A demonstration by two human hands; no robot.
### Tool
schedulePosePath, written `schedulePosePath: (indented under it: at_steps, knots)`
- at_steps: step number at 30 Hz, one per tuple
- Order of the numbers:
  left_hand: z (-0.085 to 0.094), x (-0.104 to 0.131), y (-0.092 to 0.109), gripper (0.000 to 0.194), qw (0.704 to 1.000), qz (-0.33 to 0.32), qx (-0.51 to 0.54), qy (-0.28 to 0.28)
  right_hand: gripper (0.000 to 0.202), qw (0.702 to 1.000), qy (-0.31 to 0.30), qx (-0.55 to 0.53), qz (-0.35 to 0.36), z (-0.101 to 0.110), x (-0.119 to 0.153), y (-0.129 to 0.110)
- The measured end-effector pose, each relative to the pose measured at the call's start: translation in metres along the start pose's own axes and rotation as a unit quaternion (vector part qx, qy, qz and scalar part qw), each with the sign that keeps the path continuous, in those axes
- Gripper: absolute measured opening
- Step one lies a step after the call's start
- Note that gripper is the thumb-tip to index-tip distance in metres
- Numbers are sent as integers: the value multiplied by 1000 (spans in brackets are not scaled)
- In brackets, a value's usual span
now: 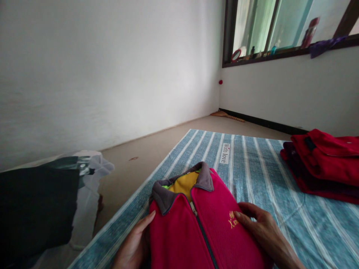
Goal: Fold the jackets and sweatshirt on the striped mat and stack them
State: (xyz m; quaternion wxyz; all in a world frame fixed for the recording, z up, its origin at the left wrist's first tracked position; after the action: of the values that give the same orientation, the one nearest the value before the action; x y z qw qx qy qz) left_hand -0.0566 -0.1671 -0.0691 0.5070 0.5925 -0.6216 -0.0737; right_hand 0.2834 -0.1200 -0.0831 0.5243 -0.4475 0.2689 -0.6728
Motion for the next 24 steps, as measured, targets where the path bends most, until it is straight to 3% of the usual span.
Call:
schedulePosePath:
  at_steps: [24]
  knots:
    - [0,-1,-1,51,1000,12,11,-10,69,1000,1,-2,1,0,1,-4]
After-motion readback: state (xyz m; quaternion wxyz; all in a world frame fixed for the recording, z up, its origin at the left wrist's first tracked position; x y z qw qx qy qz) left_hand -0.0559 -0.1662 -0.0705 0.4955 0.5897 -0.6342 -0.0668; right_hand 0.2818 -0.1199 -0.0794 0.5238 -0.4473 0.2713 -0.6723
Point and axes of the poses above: each hand's wrist, its own x-axis away from the middle knuckle, its own z-axis out of the back of the hand, y = z × x, the point moved 6 cm from there along -x, towards the middle knuckle, and after that the axes turned 5 degrees about -z, right-handed, at the moved point
